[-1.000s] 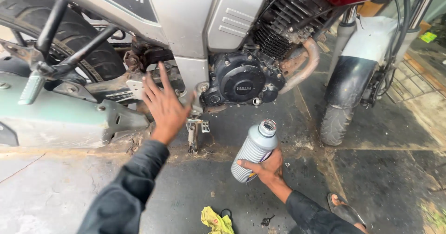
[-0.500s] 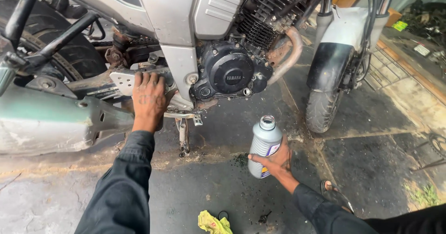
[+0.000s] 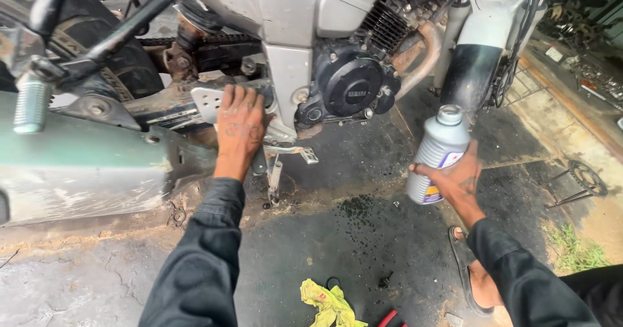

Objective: The person uses pliers to loosen the drain plug of a Yamaha motorcycle engine and lets oil drain onto the ground. They wipe the plug with a cloth, open a bottle of engine oil, and pour the oil into the engine's fill opening.

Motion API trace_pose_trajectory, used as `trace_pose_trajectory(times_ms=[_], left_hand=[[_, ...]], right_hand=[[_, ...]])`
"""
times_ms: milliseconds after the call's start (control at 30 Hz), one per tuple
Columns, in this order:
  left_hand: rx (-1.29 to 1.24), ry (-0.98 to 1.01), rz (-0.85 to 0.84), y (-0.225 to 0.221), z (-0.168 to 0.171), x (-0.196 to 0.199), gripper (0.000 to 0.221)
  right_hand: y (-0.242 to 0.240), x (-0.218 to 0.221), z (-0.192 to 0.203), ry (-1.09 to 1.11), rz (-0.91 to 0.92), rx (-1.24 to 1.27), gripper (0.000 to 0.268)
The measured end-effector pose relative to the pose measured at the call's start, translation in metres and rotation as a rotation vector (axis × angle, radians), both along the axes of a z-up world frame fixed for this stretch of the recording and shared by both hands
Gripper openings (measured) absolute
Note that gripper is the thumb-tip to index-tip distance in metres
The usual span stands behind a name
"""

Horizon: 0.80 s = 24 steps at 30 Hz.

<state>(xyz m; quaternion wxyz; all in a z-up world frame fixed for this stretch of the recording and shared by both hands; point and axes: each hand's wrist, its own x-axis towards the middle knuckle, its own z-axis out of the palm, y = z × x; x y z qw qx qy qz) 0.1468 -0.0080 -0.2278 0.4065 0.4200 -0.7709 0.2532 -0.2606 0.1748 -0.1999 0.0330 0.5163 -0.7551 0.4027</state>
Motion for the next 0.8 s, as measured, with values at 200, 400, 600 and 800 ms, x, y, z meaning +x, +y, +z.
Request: trace_pose_trajectory(times_ms=[200, 400, 600, 800], left_hand=[[-0.004, 0.059, -0.052, 0.005, 0.006, 0.008, 0.035], [-0.003, -0.061, -0.027, -0.001, 0.000, 0.006, 0.024], [-0.022, -0.017, -0.043, 0.007, 0.004, -0.001, 0.038], [0.037, -0.040, -0.025, 0.014, 0.007, -0.004, 0.037]], right_hand=[[-0.015, 0.010, 0.035, 0.174, -0.048, -0.002, 0.103], [-0.038, -0.004, 0.010, 0.169, 0.025, 0.008, 0.109], [-0.059, -0.031, -0.015, 0.256, 0.067, 0.106, 0.105], [-0.073, -0.051, -0.036, 0.374, 0.077, 0.129, 0.117]])
